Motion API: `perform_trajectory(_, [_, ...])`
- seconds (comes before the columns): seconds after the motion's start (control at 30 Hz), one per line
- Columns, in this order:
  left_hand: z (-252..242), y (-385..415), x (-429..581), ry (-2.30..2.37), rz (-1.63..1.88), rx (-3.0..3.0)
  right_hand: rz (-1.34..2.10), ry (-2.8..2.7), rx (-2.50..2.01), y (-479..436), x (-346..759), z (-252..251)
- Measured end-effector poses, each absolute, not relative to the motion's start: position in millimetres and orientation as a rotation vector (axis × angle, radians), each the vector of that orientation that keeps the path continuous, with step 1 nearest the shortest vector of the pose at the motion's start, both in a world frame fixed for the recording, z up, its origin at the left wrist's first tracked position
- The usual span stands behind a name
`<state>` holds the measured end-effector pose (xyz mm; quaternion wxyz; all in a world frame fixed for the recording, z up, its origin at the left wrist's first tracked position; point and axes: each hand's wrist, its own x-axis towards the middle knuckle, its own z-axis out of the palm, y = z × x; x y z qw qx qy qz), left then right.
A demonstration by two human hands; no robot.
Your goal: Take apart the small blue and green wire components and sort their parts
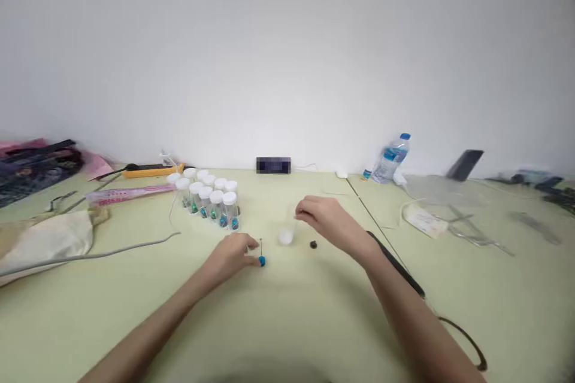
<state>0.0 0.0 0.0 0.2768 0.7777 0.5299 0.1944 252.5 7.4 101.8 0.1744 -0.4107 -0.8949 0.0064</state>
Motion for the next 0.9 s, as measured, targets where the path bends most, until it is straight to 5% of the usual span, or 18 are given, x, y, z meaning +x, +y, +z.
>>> perform_trajectory(0.23, [-37,-12,21,1.410,0.723,1.950,-0.068,-2.683,-1.120,-5,229,86])
perform_trajectory(0.9, [-14,-11,5,1.094,1.134,1.488,-0.122,-2.711,-1.108,-3,219,70])
